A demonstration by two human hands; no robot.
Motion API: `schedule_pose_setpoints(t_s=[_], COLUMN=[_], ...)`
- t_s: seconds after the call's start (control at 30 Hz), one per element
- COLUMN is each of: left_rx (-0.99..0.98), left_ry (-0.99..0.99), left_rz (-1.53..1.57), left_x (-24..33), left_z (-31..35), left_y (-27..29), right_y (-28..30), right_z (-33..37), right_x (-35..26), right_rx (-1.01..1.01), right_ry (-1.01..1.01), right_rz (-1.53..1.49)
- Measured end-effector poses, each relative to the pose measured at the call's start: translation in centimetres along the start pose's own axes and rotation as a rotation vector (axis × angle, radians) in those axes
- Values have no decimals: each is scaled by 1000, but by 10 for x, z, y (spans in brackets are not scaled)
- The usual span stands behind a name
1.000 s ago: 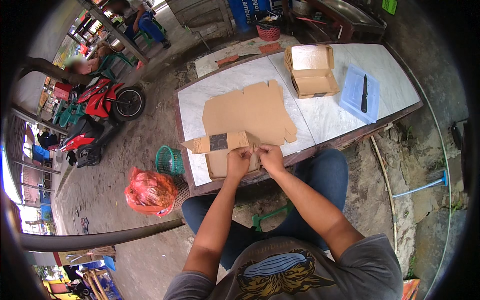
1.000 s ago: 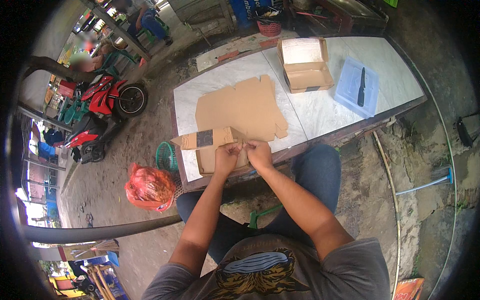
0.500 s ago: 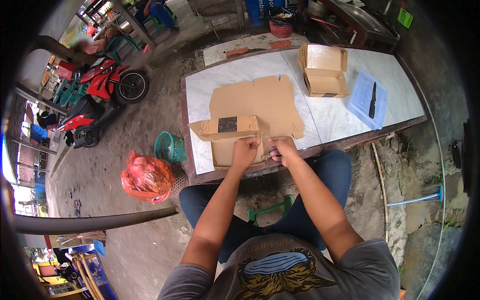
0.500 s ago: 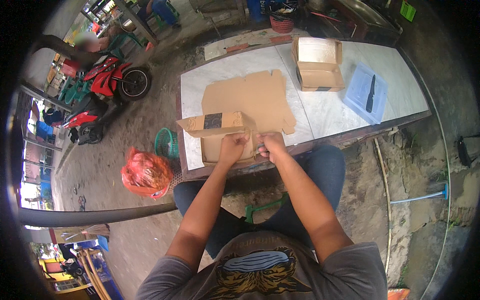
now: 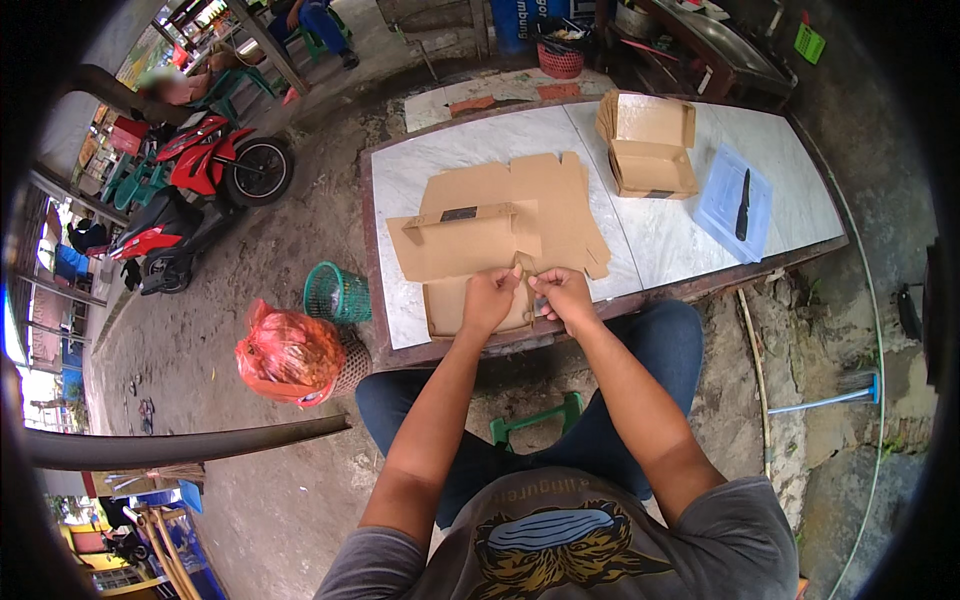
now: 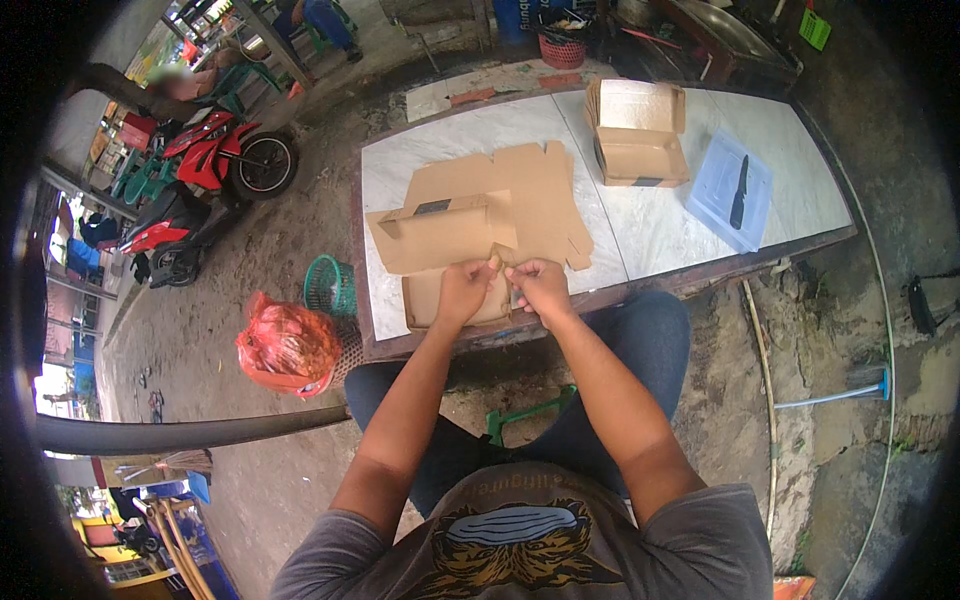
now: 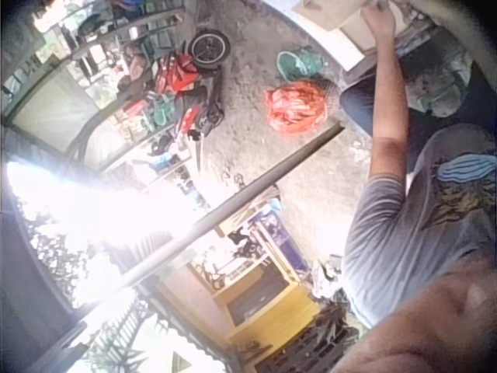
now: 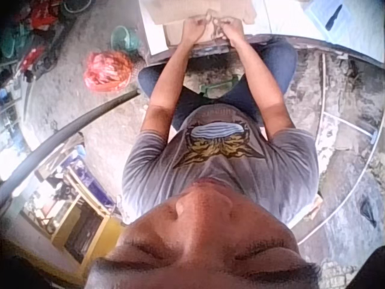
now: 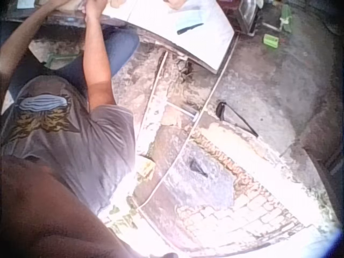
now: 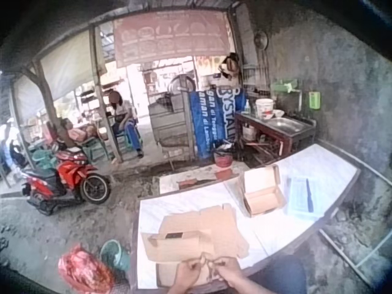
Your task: The person assembles flat cardboard sheets into small boxes by folding the flaps and tucking the tabs into slots. They work on a white table, stacking the finished boxes to the side.
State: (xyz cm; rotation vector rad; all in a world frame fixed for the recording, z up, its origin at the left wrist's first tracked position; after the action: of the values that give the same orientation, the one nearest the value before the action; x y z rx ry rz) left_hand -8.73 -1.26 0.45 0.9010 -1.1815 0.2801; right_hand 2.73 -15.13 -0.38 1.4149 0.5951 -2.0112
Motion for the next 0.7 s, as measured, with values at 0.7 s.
schedule_pose_setpoints(t_s=[0.7], left_rx=[33], left_ry=[-292], left_rz=[-514], left_x=[56], left_z=[58], left_y=[-4], right_y=[-22], right_z=[-101], right_x=[-123], right_rx=[-125], right_ry=[616], right_rz=[1116])
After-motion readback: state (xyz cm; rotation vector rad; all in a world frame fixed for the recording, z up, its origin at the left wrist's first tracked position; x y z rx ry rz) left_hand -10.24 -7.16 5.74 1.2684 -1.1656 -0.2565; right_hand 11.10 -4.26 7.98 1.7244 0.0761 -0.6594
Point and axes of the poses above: each hand's wrist, its own z-axis away from the middle knuckle, its own y-axis out of the back of the hand, x = y × z, the point moved 4 cm from there along -z, towards the middle knuckle, and after that the axes turned 8 degrees about y, right-handed, at the moved point
